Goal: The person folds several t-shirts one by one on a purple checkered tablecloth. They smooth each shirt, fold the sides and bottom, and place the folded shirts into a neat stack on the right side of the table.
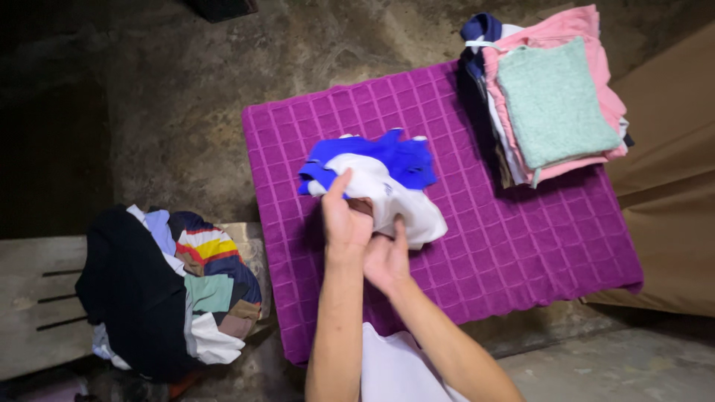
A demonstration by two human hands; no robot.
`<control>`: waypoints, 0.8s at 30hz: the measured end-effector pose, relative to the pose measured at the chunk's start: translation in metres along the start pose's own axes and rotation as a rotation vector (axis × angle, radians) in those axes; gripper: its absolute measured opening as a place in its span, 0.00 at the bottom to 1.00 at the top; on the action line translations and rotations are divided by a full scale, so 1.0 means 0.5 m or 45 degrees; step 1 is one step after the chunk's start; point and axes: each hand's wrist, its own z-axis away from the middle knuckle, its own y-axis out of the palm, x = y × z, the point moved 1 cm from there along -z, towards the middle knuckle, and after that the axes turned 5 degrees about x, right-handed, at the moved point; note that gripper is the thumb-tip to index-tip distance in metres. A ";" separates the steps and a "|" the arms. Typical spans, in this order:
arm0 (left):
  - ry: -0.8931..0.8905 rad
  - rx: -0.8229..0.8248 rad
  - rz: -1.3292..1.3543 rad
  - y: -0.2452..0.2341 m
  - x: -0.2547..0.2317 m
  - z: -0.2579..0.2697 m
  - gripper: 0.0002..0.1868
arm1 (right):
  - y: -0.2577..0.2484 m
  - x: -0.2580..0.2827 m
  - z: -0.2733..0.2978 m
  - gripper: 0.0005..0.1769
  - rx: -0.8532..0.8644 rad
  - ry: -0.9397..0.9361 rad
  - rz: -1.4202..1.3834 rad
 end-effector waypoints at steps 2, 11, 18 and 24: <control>0.099 0.020 0.043 0.025 -0.022 0.009 0.09 | -0.016 0.039 -0.004 0.37 0.110 0.033 0.128; 0.354 0.157 0.037 0.034 -0.201 -0.012 0.09 | 0.084 0.227 0.054 0.28 0.493 0.065 0.750; 0.335 0.171 -0.192 0.025 -0.221 -0.044 0.18 | 0.288 0.290 -0.017 0.23 0.057 -0.124 1.043; 0.321 0.376 -0.238 0.042 -0.259 -0.086 0.23 | 0.389 0.404 -0.080 0.28 0.338 -0.143 1.509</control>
